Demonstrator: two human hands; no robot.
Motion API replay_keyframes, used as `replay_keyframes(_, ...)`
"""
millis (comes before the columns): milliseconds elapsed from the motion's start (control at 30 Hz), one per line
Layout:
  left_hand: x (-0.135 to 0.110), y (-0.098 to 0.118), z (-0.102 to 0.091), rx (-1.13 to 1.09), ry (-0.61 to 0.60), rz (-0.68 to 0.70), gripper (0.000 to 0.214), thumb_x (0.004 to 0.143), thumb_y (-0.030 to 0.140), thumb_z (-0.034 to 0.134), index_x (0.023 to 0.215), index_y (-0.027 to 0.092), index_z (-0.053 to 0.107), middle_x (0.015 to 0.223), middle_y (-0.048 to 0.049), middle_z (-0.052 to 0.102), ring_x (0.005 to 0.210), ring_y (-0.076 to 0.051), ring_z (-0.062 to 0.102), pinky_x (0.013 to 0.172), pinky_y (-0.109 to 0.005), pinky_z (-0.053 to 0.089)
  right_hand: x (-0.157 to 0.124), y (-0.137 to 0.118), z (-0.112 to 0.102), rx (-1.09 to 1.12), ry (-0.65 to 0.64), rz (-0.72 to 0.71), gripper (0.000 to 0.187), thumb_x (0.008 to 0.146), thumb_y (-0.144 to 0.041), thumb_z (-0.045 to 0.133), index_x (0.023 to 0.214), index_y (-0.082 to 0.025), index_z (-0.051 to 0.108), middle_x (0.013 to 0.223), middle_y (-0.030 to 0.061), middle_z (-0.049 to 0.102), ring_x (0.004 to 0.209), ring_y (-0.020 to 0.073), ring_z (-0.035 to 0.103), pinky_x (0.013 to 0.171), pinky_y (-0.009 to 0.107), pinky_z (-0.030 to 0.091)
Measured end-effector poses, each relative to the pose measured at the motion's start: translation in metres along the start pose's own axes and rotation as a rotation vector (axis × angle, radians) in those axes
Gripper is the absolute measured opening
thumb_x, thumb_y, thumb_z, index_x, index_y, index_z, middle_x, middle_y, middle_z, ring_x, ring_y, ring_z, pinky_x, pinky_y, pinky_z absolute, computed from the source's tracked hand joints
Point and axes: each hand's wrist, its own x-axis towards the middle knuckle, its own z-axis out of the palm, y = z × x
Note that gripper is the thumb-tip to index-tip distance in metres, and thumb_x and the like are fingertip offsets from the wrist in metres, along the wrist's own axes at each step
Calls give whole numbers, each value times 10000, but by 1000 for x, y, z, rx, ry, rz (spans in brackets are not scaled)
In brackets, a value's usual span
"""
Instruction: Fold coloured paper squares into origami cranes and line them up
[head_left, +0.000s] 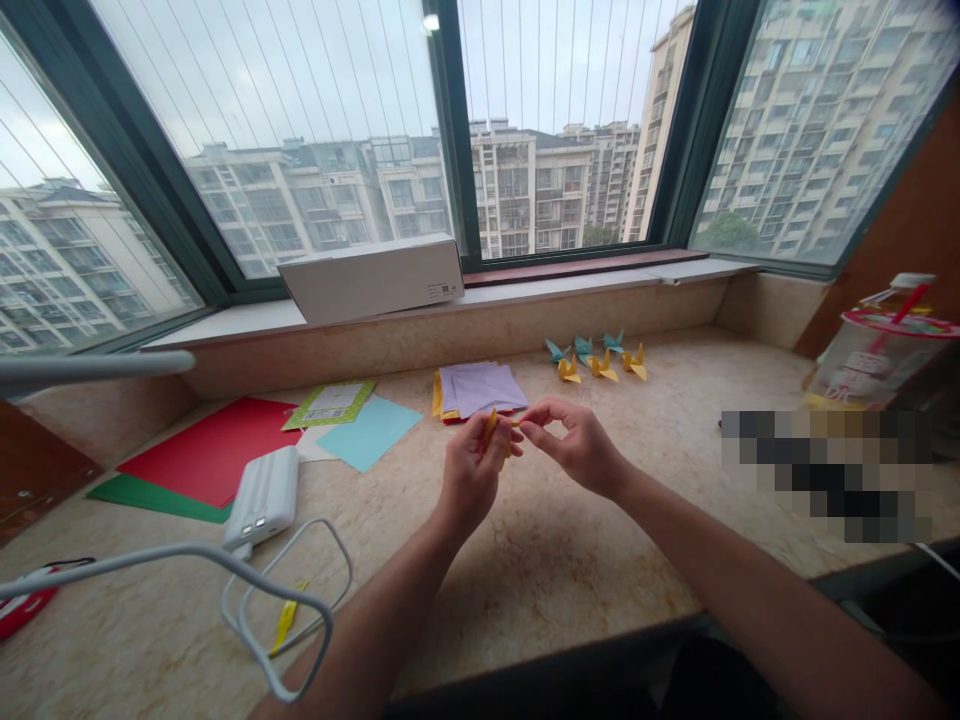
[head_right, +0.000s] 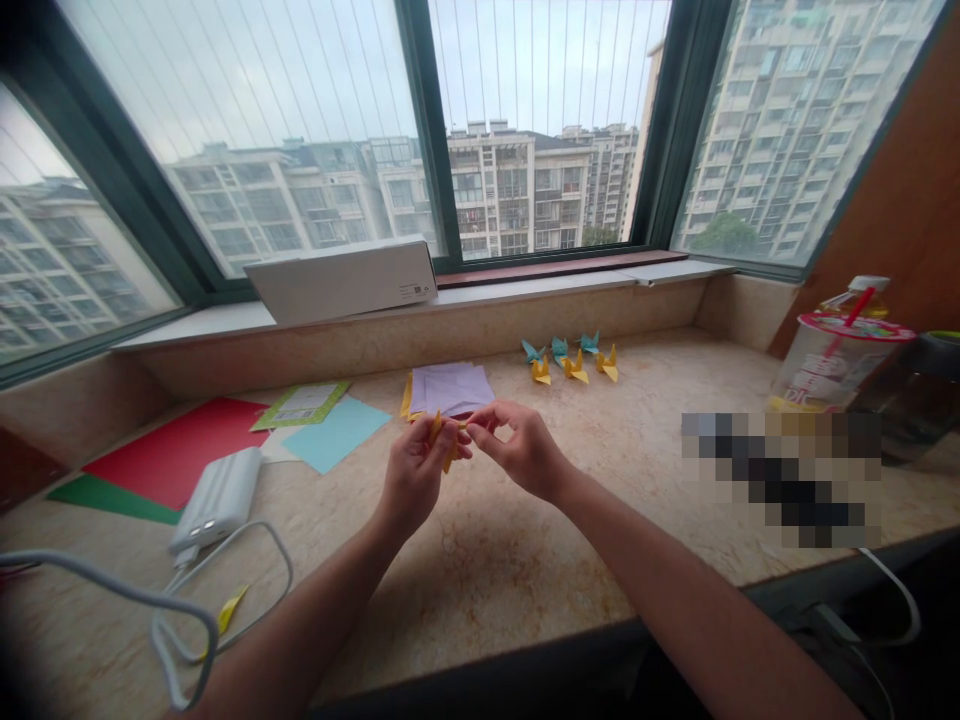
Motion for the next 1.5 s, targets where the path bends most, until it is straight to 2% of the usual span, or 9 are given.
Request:
replay_keyframes(233,-1,2,2,-20,18,-44,249,904,383,598,824,147,584,715,-19,665,628,-127,632,624,-252,519,0,4,3,73,-40,107,151,878,-314,627,885,-180,697,809,34,719,761,171,642,752,316,491)
replay_keyframes(367,-1,2,1,-31,13,-77,259,891,391,612,820,143,589,706,-19,665,609,-131,638,608,-254,520,0,3,2,50,-55,63,168,865,-347,663,922,-199,716,858,34,726,813,182,646,785,325,488)
replay_keyframes(533,0,0,0,-47,-13,-75,253,889,380,621,813,141,589,743,-35,689,630,-145,669,619,-261,529,-1,3,1,26,-29,12,177,889,-350,642,814,-204,709,794,21,715,780,178,648,767,318,486)
replay_keyframes(700,-1,1,1,-72,1,-87,250,888,378,624,816,142,583,731,-28,689,609,-148,678,605,-263,539,-1,6,2,-18,-44,-34,168,905,-348,624,860,-206,700,836,29,707,809,183,644,771,315,482)
replay_keyframes(900,-1,1,1,-68,-39,-120,265,879,395,634,820,140,588,728,-33,696,592,-146,678,591,-258,541,-1,4,0,-206,-27,-125,211,919,-363,610,786,-214,674,793,32,694,781,198,632,783,348,450)
replay_keyframes(1000,0,1,0,-94,-61,-141,291,862,420,650,895,134,609,777,-50,715,612,-155,689,606,-270,549,0,2,-3,-254,-35,-135,207,926,-356,598,791,-216,669,803,35,701,795,208,637,808,363,442)
replay_keyframes(1133,2,-1,0,-90,-62,-143,360,852,456,649,998,127,625,876,-82,731,670,-172,707,625,-276,544,3,7,-6,-219,-11,-59,197,919,-363,592,821,-208,667,806,44,703,792,211,640,756,342,463)
replay_keyframes(1333,2,-11,-2,-33,-56,-132,332,873,451,623,932,126,659,859,-72,725,712,-194,720,656,-290,547,5,17,-3,-71,-37,112,268,895,-423,607,985,-190,702,956,72,745,870,220,671,800,358,475)
replay_keyframes(1500,1,-10,0,-17,-85,-103,320,888,445,605,928,132,659,864,-68,725,728,-198,721,660,-287,541,5,14,0,48,-22,190,264,849,-428,666,870,-173,733,795,63,758,764,218,692,808,379,484)
